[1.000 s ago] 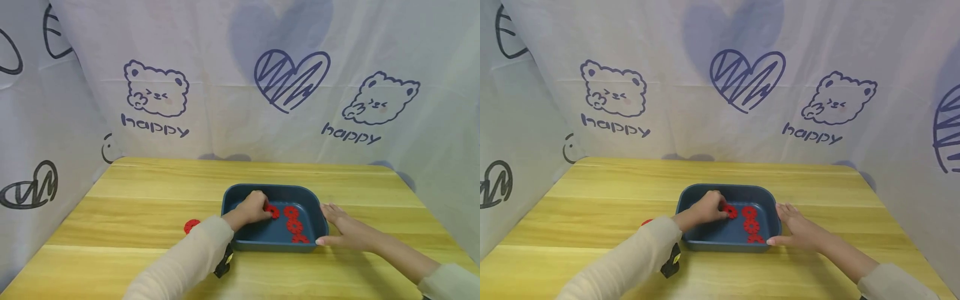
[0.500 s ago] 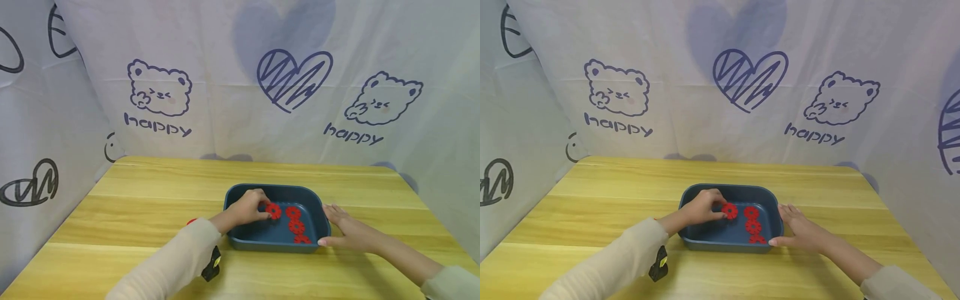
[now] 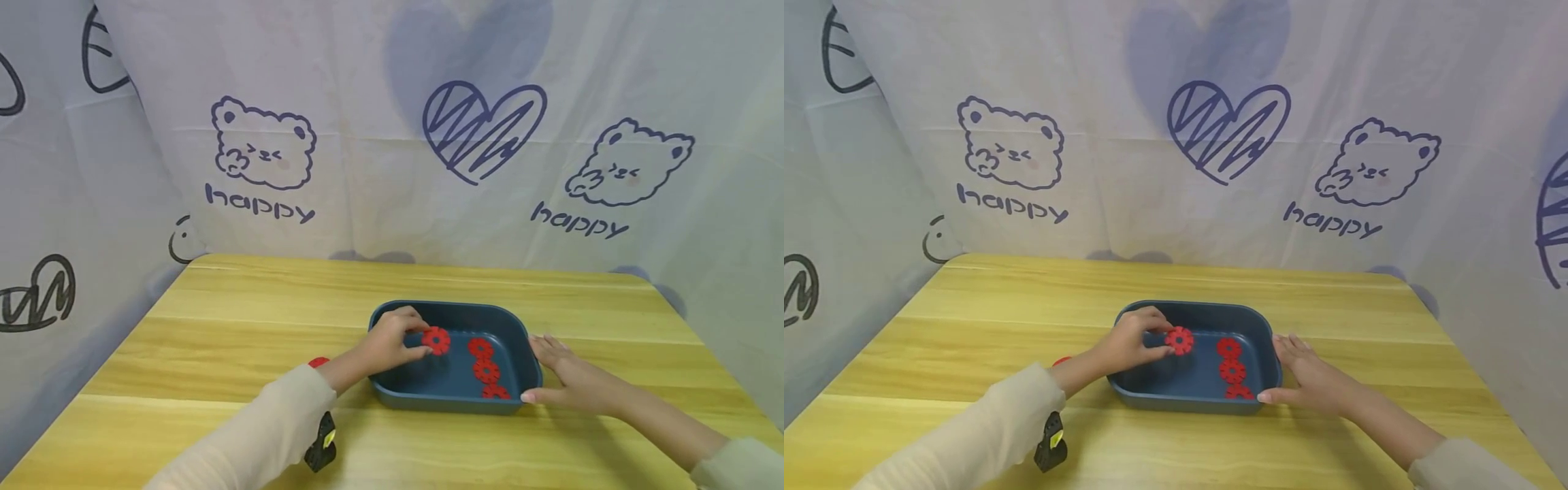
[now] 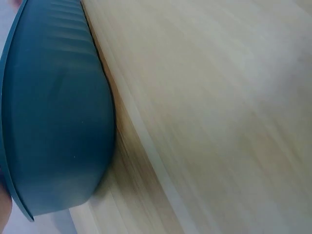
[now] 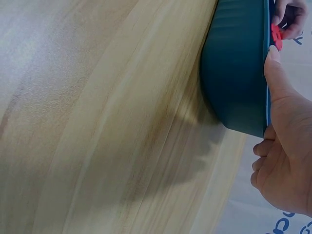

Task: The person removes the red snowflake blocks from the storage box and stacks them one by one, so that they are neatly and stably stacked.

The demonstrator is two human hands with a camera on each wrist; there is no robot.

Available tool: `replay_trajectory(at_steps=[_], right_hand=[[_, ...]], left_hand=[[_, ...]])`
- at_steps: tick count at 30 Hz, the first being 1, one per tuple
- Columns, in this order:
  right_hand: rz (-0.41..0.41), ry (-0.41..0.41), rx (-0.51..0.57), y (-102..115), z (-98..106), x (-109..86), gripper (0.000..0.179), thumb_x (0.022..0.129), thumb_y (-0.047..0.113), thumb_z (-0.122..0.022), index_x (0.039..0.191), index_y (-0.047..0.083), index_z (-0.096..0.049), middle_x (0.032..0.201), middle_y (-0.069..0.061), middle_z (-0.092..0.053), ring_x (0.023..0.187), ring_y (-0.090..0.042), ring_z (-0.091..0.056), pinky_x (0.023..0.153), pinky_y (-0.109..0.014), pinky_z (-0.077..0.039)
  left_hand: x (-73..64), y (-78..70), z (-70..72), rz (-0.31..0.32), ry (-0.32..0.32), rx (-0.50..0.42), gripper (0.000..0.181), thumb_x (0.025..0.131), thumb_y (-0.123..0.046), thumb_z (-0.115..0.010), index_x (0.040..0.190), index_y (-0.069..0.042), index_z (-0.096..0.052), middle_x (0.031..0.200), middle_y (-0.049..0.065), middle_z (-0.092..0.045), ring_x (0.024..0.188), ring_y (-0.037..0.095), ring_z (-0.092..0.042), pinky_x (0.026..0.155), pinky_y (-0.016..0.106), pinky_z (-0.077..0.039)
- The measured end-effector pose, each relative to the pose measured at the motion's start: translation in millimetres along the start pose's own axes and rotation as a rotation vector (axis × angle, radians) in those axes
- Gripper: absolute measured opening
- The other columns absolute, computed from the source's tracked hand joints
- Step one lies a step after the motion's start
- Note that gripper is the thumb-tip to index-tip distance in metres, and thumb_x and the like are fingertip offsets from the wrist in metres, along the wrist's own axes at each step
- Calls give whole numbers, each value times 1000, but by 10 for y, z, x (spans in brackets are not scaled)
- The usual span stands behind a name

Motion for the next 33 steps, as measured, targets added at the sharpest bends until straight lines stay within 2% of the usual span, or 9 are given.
replay_trajectory(at_steps=[8,16,21,26,33], right_hand=[[9,0,-5,11,4,4,98,79,49,-66,141,-13,-22,146,-35,-20,132,-57,-12,98,-71,-22],[7,-14,-28,14,13,-3,99,78,51,-66,141,-13,-24,145,-34,-23,132,-57,-14,98,-70,-24],[21,-22,-45,22,20,-13,98,79,52,-65,140,-13,-24,145,-34,-22,132,-57,-15,99,-70,-24],[16,-13,-39,28,27,-19,99,79,53,-64,140,-13,-24,146,-33,-21,133,-56,-13,100,-69,-22],[8,-8,-39,36,21,-11,98,79,53,-64,140,-14,-25,146,-34,-22,133,-56,-13,100,-68,-22]], left_hand=[[-112,41,100,-11,-79,-24,29,75,-14,-77,98,2,-68,91,11,-62,80,22,-61,72,29,-54],[-236,43,172,3,-98,-45,30,75,-12,-76,99,4,-67,94,12,-61,84,24,-62,76,32,-55],[-306,78,218,12,-140,-57,30,74,-11,-77,99,4,-68,95,12,-61,82,26,-63,73,34,-56],[-369,122,274,-6,-187,-35,30,72,-9,-78,97,5,-68,92,12,-61,81,25,-62,71,33,-55],[-493,185,373,22,-227,-7,29,71,-8,-79,96,4,-69,89,9,-61,81,21,-63,73,29,-56]])
Point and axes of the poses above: each hand's wrist, its own x-axis towards the middle knuckle, its own z-axis out of the back of the hand, y = z × x, the point moved 4 cm from there along x, towards the middle knuckle
